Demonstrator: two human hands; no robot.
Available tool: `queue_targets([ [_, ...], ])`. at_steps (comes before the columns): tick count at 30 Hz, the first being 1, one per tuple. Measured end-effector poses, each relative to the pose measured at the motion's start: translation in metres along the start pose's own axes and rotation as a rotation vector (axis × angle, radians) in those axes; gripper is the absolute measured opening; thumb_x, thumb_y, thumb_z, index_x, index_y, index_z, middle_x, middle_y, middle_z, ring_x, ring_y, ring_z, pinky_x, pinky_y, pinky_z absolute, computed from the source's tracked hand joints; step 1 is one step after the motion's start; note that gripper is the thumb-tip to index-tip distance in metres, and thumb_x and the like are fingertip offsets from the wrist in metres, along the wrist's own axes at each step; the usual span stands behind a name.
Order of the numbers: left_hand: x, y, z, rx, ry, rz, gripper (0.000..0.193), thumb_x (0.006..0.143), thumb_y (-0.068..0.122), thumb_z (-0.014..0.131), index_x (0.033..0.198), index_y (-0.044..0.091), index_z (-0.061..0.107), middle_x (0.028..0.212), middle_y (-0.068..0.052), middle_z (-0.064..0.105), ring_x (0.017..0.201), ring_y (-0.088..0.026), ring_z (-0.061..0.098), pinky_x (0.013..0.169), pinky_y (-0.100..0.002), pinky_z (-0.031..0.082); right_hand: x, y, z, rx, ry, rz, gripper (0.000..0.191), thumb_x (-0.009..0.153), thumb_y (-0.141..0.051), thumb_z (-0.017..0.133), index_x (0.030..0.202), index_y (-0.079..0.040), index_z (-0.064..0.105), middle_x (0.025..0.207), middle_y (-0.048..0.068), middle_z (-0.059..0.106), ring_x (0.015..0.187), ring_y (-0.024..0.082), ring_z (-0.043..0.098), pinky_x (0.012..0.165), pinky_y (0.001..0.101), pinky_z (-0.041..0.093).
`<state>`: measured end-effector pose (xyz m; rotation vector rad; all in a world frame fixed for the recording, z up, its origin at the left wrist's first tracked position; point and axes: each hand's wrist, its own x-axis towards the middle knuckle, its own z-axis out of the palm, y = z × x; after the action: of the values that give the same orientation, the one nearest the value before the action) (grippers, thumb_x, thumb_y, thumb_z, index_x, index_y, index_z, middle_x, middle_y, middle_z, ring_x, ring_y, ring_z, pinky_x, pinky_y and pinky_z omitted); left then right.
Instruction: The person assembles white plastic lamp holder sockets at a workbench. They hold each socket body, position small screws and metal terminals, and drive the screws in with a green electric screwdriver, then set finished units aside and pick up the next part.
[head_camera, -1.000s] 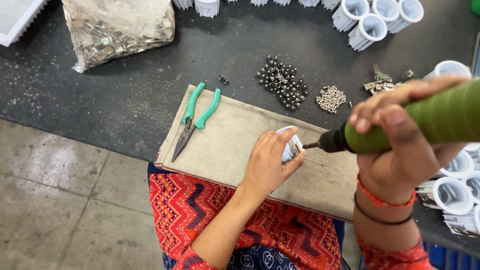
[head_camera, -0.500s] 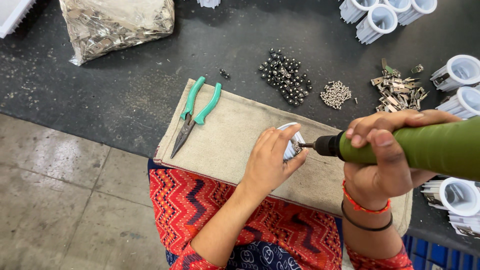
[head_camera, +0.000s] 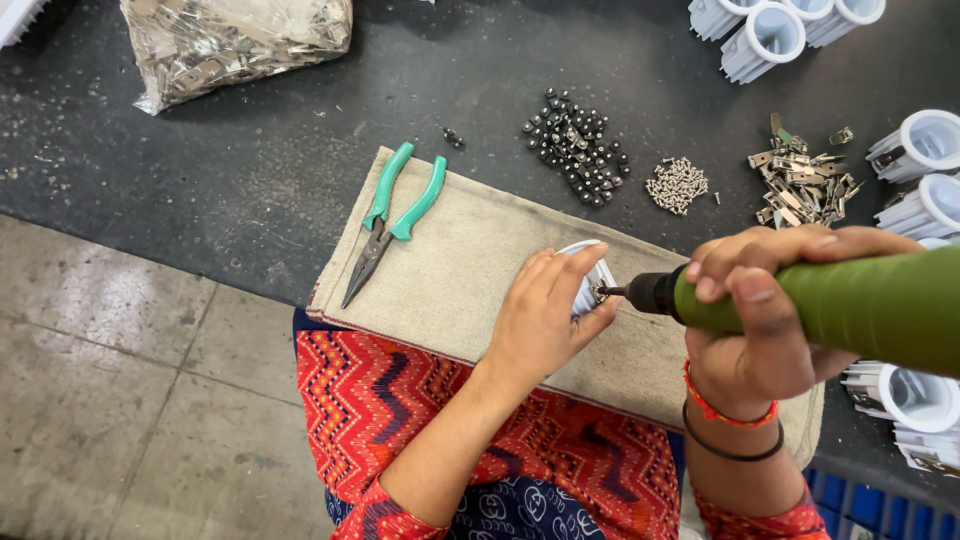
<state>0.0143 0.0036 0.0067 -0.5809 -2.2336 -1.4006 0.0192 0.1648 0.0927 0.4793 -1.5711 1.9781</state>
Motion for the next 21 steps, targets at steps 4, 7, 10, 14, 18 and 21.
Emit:
queue_targets([
  [4, 0.000, 0.000, 0.000, 0.002, -0.002, -0.008, 0.057, 0.093, 0.026, 0.078, 0.140, 0.005, 0.053, 0.118, -0.017, 0.069, 0.111, -0.039, 0.066, 0.110, -0.050, 0.049, 0.001, -0.002, -0.002, -0.017, -0.037, 0.005, 0.037, 0.106, 0.004, 0.064, 0.131, -0.008, 0.040, 0.080, 0.015, 0.061, 0.060, 0.023, 0.061, 0.064, 0.0384, 0.055],
  [7, 0.000, 0.000, 0.000, 0.004, -0.009, -0.007, 0.057, 0.093, 0.026, 0.078, 0.139, 0.005, 0.053, 0.114, -0.017, 0.068, 0.110, -0.039, 0.065, 0.110, -0.051, 0.049, 0.002, -0.005, -0.002, -0.028, -0.047, 0.014, 0.037, 0.105, 0.006, 0.062, 0.130, -0.008, 0.040, 0.082, 0.014, 0.061, 0.059, 0.023, 0.061, 0.062, 0.0378, 0.054],
  [10, 0.000, 0.001, -0.001, 0.010, -0.016, -0.006, 0.057, 0.093, 0.027, 0.078, 0.139, 0.005, 0.053, 0.109, -0.016, 0.067, 0.108, -0.039, 0.065, 0.110, -0.051, 0.049, 0.001, -0.008, -0.001, -0.034, -0.058, 0.006, 0.036, 0.104, 0.006, 0.061, 0.129, -0.008, 0.040, 0.087, 0.014, 0.059, 0.059, 0.023, 0.061, 0.063, 0.0380, 0.055],
  [14, -0.001, 0.002, -0.001, -0.009, -0.030, -0.024, 0.058, 0.093, 0.026, 0.078, 0.140, 0.006, 0.053, 0.108, -0.015, 0.067, 0.106, -0.036, 0.066, 0.112, -0.052, 0.048, 0.002, -0.009, 0.001, -0.055, -0.063, 0.006, 0.035, 0.101, 0.006, 0.060, 0.126, -0.008, 0.040, 0.079, 0.013, 0.060, 0.057, 0.022, 0.061, 0.064, 0.0395, 0.059],
  [18, -0.001, 0.003, 0.000, -0.019, -0.036, -0.029, 0.060, 0.091, 0.026, 0.079, 0.141, 0.006, 0.053, 0.113, -0.015, 0.066, 0.109, -0.035, 0.065, 0.113, -0.053, 0.047, 0.003, -0.012, -0.004, -0.022, -0.085, 0.039, 0.035, 0.100, 0.004, 0.061, 0.124, -0.009, 0.040, 0.077, 0.013, 0.060, 0.060, 0.023, 0.059, 0.061, 0.0377, 0.057],
  [21, -0.003, 0.005, -0.001, -0.017, -0.045, -0.054, 0.061, 0.091, 0.026, 0.079, 0.142, 0.006, 0.053, 0.116, -0.015, 0.066, 0.112, -0.036, 0.064, 0.113, -0.053, 0.046, -0.002, -0.015, -0.011, -0.043, -0.055, 0.075, 0.036, 0.097, 0.001, 0.062, 0.124, -0.010, 0.039, 0.076, 0.014, 0.061, 0.060, 0.023, 0.057, 0.062, 0.0378, 0.053],
])
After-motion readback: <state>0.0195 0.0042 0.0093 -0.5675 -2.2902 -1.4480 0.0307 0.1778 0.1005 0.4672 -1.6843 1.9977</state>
